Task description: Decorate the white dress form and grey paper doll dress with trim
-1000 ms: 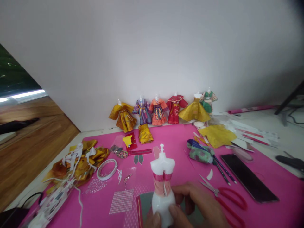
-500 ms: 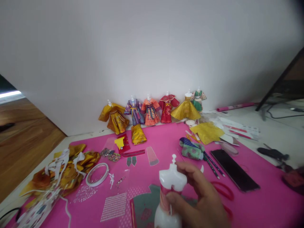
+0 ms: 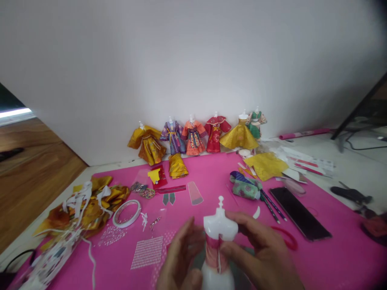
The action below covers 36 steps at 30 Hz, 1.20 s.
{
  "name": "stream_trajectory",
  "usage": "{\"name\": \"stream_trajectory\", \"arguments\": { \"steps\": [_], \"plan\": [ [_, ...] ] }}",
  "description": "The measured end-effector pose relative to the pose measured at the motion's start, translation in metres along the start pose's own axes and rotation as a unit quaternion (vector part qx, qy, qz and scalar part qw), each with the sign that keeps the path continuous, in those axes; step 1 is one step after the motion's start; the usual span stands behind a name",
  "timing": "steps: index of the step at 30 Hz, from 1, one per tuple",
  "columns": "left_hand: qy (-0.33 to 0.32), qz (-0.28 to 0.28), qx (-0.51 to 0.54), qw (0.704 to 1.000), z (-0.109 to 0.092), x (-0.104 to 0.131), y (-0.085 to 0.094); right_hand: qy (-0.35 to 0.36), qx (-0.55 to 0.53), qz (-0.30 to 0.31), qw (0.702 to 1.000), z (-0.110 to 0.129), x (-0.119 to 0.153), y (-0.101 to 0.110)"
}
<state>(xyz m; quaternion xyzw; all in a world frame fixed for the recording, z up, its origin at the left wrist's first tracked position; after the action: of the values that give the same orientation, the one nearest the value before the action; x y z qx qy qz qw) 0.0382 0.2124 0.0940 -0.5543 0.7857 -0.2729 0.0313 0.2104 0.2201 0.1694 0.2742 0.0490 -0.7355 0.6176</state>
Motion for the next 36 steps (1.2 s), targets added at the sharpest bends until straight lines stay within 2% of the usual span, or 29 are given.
{"name": "stream_trajectory", "arguments": {
  "steps": [1, 2, 7, 10, 15, 20, 25, 29, 32, 36],
  "plan": [
    [-0.091, -0.012, -0.028, 0.995, -0.019, -0.001, 0.000, 0.002, -0.009, -0.011, 1.000, 0.004, -0.001, 0.000],
    [-0.142, -0.039, -0.061, 0.987, -0.032, 0.000, 0.000, 0.005, -0.018, -0.022, 1.000, 0.007, -0.002, 0.001],
    [-0.164, -0.052, -0.160, 0.972, -0.057, -0.004, -0.024, 0.017, -0.022, -0.027, 0.999, 0.014, -0.005, 0.000],
    [-0.193, -0.064, -0.192, 0.960, -0.064, -0.004, -0.028, 0.020, -0.021, -0.028, 0.999, 0.012, -0.005, 0.000],
    [-0.201, -0.076, -0.214, 0.953, -0.066, -0.003, -0.024, 0.051, -0.029, -0.011, 0.998, 0.016, -0.004, -0.006],
    [-0.225, -0.091, -0.253, 0.937, -0.070, 0.002, -0.024, 0.098, -0.004, -0.038, 0.994, 0.026, -0.005, -0.003],
    [-0.233, -0.112, -0.267, 0.928, -0.068, 0.004, -0.023, 0.100, -0.042, -0.023, 0.994, 0.025, -0.005, -0.008],
    [-0.216, -0.109, -0.250, 0.938, -0.064, 0.004, -0.019, 0.056, -0.073, -0.015, 0.996, 0.014, -0.002, -0.015],
    [-0.203, -0.085, -0.216, 0.951, -0.058, 0.001, -0.014, -0.003, -0.090, -0.006, 0.996, 0.002, 0.001, -0.020],
    [-0.162, -0.011, -0.094, 0.982, -0.028, -0.010, -0.003, -0.083, -0.174, -0.026, 0.981, -0.018, 0.003, -0.015]
  ]
}}
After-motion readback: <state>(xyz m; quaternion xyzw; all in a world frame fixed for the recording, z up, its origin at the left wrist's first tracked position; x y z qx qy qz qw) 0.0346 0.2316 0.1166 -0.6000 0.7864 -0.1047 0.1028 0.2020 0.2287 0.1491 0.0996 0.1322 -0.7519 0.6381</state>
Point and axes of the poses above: each hand's wrist, its own x-axis away from the middle knuckle, its own y-axis out of the back of the hand, z = x × y, the point moved 8 cm from there along -x, towards the middle knuckle, and after that the axes turned 8 degrees about y, right-handed, at the moved point
